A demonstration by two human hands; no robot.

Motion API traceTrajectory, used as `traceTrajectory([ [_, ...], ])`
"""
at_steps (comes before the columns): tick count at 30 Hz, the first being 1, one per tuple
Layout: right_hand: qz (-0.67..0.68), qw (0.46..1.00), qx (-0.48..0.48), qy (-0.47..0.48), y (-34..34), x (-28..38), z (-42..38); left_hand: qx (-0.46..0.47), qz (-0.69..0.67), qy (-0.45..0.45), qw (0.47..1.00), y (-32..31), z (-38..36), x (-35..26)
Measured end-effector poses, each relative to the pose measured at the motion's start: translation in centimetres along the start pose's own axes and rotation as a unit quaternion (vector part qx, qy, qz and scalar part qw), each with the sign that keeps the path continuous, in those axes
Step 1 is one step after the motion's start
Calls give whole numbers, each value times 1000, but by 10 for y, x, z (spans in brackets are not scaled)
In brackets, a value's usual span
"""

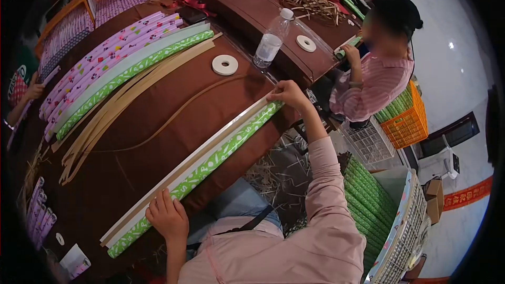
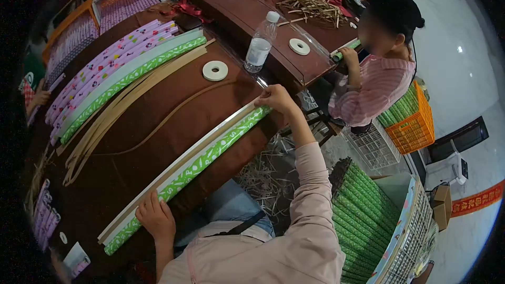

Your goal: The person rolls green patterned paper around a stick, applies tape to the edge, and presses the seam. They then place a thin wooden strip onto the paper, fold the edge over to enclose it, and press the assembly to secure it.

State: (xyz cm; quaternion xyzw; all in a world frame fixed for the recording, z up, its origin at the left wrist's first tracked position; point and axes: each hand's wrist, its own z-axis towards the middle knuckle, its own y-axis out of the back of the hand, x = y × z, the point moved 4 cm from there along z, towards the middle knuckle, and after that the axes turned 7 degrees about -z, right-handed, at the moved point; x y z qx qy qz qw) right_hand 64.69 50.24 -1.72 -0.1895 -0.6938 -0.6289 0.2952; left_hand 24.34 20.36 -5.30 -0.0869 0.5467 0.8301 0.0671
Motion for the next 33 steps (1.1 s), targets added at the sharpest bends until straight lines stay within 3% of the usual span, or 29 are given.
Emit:
traceTrajectory([
  [8,-94,996,-7,-2,-8,-3,9,7,-5,6,1000,1,1,0],
  [21,-128,991,48,11,-8,-1,21,13,2,15,1000,0,0,0],
  [24,-174,983,48,-18,-5,5,24,11,6,9,1000,-1,0,1],
  [26,-312,946,47,-78,3,14,24,15,6,11,1000,-1,0,1],
  [29,-292,952,85,-34,8,-17,41,18,3,8,1000,0,-1,1],
  [30,-198,976,82,-39,14,-21,37,17,2,4,1000,0,0,1],
  [33,-105,990,84,-35,25,-30,35,27,-16,5,1000,4,1,-1],
])
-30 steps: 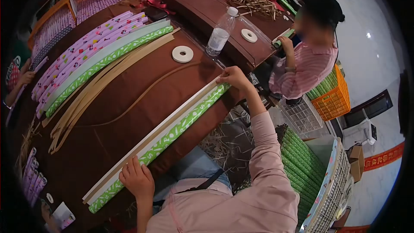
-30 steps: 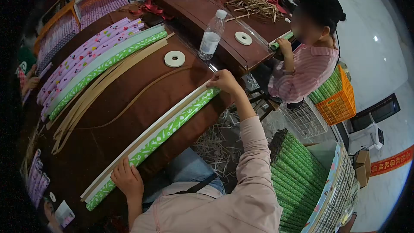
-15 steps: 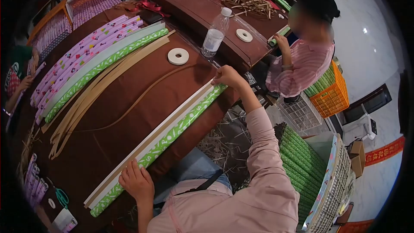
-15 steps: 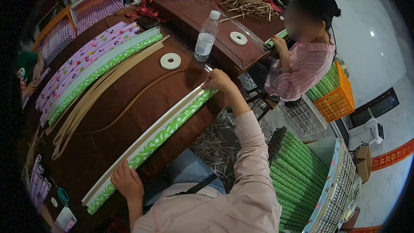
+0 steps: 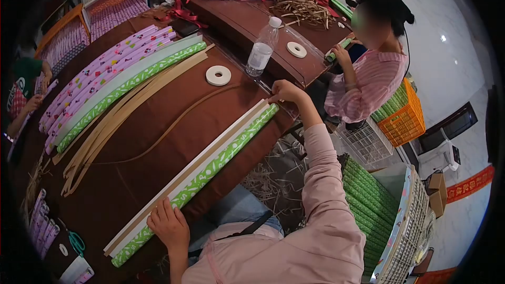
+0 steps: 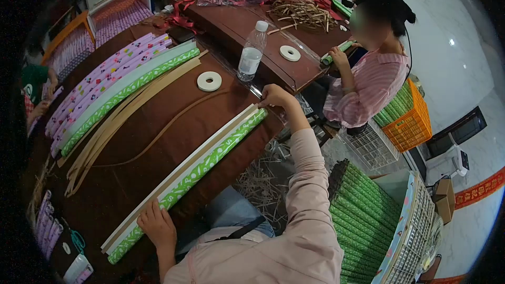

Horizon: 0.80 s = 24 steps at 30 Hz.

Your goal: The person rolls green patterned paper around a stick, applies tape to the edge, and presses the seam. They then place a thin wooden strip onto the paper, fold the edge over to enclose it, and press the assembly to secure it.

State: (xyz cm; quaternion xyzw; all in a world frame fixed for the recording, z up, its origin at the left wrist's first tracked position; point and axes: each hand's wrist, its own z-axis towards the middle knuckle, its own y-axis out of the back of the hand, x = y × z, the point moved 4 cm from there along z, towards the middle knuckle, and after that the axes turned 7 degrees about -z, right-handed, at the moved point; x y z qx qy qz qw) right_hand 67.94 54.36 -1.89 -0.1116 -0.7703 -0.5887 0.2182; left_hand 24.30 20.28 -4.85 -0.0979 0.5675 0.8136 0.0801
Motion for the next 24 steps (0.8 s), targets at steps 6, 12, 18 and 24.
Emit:
traceTrajectory([
  [6,58,904,-414,92,6,78,-53,-19,-10,0,1000,8,1,-6],
  [12,-85,877,-103,462,-120,240,-113,-13,-16,-22,1000,4,-1,1],
  [18,-54,857,171,482,-164,271,-89,-33,-70,-16,997,16,3,-1],
  [24,28,882,311,353,-156,284,-90,-99,-63,-17,993,16,-4,1],
])
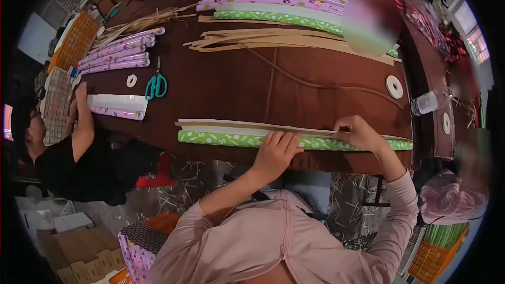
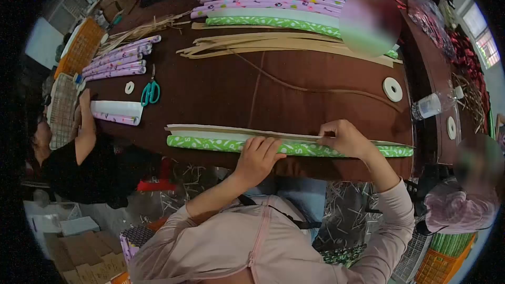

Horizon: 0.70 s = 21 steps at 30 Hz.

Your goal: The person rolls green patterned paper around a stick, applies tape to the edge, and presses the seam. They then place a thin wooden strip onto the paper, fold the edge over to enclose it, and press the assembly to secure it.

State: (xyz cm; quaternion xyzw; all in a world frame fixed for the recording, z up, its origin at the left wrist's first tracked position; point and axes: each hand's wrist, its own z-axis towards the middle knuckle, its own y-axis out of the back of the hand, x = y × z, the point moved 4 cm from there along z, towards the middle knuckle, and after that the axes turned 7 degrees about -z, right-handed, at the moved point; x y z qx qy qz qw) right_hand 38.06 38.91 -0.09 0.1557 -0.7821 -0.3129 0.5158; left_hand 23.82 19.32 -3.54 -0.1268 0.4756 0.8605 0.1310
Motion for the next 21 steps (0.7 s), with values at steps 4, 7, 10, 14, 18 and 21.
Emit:
traceTrajectory([
  [4,-13,996,23,-80,0,16,-9,-34,-24,-17,999,2,-5,-4],
  [7,-55,998,-23,18,-1,16,-16,-42,-25,-22,999,1,-5,-5],
  [10,-126,989,-37,65,2,27,-25,-45,-31,-28,998,1,-4,-9],
  [14,-176,981,-77,19,-12,23,-28,-59,9,-21,998,-1,-11,-12],
  [18,-195,965,-163,58,-27,21,-43,-124,92,-47,987,15,-15,-25],
  [21,-237,941,-223,92,-40,21,-55,15,72,-50,996,36,19,-34],
])
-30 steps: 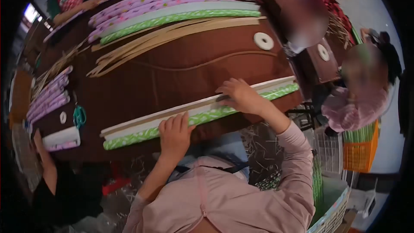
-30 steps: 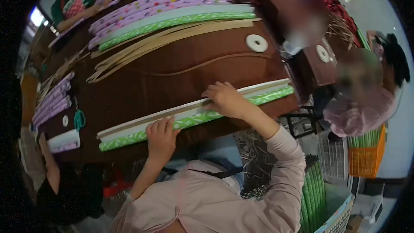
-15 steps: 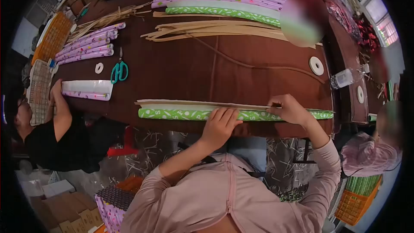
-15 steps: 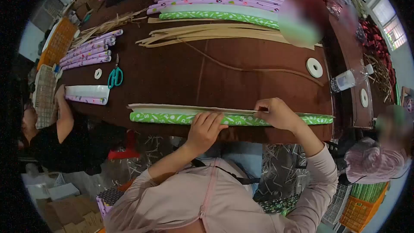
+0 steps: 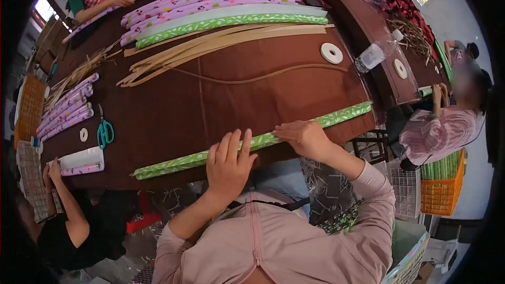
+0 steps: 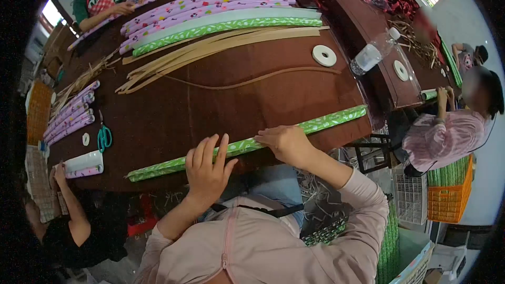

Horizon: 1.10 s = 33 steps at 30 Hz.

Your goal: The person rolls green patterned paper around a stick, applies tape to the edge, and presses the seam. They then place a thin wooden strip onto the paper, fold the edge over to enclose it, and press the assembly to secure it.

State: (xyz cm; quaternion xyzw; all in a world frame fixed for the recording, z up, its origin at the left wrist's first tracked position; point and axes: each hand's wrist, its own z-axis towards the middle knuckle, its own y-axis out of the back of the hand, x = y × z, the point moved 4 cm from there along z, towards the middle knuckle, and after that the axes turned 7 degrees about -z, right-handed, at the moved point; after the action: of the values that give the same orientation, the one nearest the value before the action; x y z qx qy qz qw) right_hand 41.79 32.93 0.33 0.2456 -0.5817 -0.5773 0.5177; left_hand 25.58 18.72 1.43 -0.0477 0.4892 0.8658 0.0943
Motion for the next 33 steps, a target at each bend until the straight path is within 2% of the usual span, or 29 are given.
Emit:
traceTrajectory([
  [1,-25,998,-45,30,-2,2,-6,64,-16,12,998,-2,11,2],
  [2,-48,997,-52,42,-8,4,-12,128,-31,22,991,-7,19,3],
  [3,-53,997,-54,32,-9,5,-15,154,-47,12,987,-16,20,3],
  [5,-105,991,-69,48,-10,10,-21,162,-48,-9,986,-28,24,-3],
  [8,-115,988,-92,51,-21,8,-31,204,-40,-23,978,-46,24,-11],
  [12,-173,972,-142,74,-37,10,-40,184,-62,-34,980,-58,19,-16],
  [16,-187,970,-153,41,-35,24,-41,167,-99,-35,980,-62,12,-15],
  [18,-127,974,-187,8,-28,28,-41,157,-74,-54,983,-63,11,-13],
  [19,-64,968,-238,-35,-13,27,-45,150,-72,-56,984,-59,13,-14],
  [21,-30,926,-337,-168,9,13,-68,143,-64,-66,985,-60,9,-9],
  [23,-57,826,-466,-312,26,-18,-103,123,-49,-75,988,-62,4,-5],
  [24,16,762,-506,-405,31,-39,-123,125,-53,-78,988,-63,3,-6],
  [25,77,707,-511,-482,31,-65,-146,118,-50,-82,988,-62,1,-5],
  [26,89,683,-508,-517,33,-90,-166,112,-46,-84,989,-62,0,-5],
  [27,154,669,-524,-504,31,-110,-179,113,-47,-85,989,-61,0,-6],
  [28,167,660,-483,-552,37,-122,-185,114,-46,-85,989,-61,0,-6],
  [29,166,659,-482,-553,43,-132,-189,114,-45,-86,989,-61,0,-6],
  [31,253,662,-400,-581,43,-154,-191,113,-43,-86,989,-60,0,-7],
  [33,295,652,-387,-582,52,-160,-191,110,-42,-87,989,-61,-2,-8],
])
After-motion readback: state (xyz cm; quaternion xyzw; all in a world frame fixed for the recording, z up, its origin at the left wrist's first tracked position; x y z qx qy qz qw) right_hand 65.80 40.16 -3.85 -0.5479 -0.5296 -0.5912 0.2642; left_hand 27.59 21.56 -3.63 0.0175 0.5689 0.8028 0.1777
